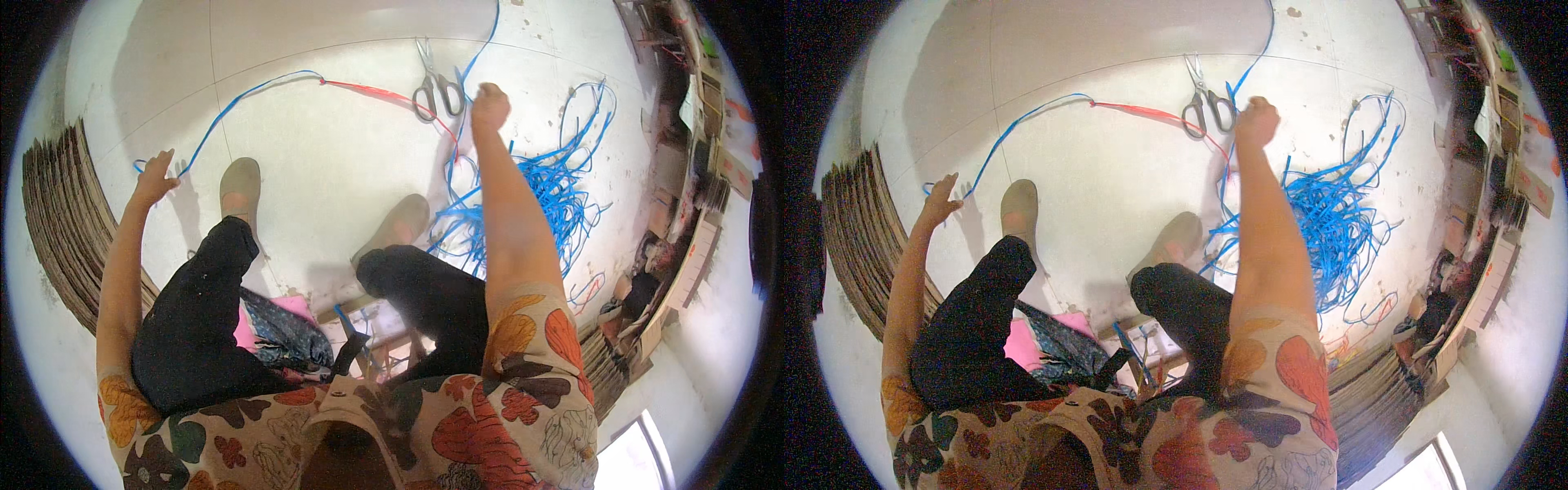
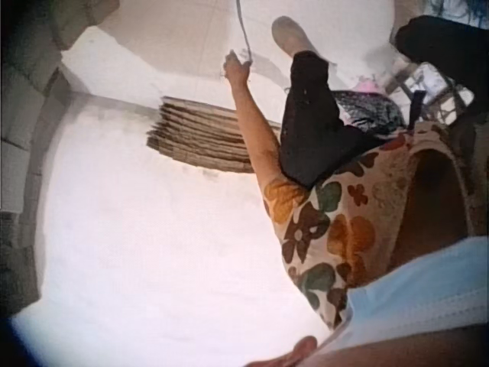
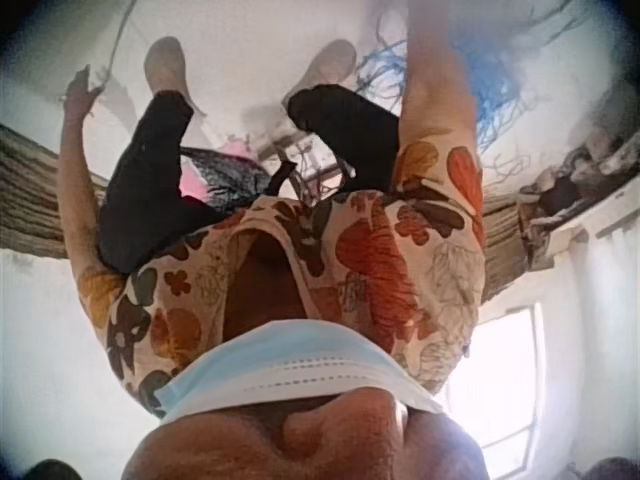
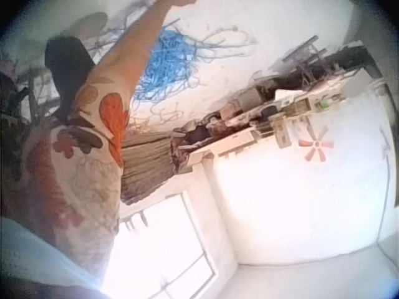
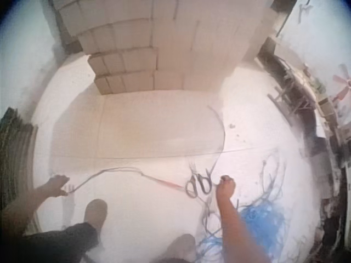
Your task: The person sits on the floor and bundles stacks of flat cardboard pieces using blue plastic strips. They wrap the strips around the stacks, tie knots, and trim the excess with scissors. The person also ties together loose strips of different colors.
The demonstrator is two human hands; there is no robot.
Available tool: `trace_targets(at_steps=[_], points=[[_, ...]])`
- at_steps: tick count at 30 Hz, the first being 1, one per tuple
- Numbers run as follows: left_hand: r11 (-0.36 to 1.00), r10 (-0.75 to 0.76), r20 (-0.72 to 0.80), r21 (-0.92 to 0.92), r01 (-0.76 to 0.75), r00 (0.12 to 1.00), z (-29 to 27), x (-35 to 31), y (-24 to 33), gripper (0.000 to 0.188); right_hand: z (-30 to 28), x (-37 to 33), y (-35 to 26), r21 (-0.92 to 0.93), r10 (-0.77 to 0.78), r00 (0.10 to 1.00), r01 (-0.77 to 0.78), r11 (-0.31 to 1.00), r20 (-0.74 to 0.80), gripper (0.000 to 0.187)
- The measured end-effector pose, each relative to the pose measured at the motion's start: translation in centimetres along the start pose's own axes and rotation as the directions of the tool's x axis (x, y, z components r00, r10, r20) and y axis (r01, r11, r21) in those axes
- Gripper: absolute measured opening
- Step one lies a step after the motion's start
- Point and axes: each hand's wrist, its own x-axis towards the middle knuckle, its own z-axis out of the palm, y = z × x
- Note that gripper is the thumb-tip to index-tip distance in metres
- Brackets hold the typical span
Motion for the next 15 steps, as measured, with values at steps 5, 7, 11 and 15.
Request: trace_targets(at_steps=[5, 7, 11, 15], points=[[0.989, 0.094, -0.173, 0.131, -0.072, 0.98, -0.6, 0.1, 0.6, 0.063, 0.1, 3.0, 1.9, -0.184, 0.125, 0.989, -0.11, 0.977, 0.075, 0.015], [0.991, 0.114, -0.199, 0.097, -0.096, 0.973, -0.9, 0.3, 0.6, 0.058, 0.7, 4.1, 2.4, -0.101, 0.107, 0.991, -0.099, 0.99, 0.077, 0.021], [0.991, 0.11, -0.175, 0.092, -0.095, 0.978, -1.9, -0.5, 1.7, 0.052, 1.7, 5.6, -2.7, -0.185, 0.142, 0.968, -0.104, 0.977, 0.205, 0.03], [0.984, 0.163, -0.14, 0.096, -0.15, 0.977, -2.4, 0.4, 3.0, 0.049, 4.1, 11.0, 3.8, -0.139, -0.06, 0.966, 0.098, 0.985, 0.253, 0.026]])
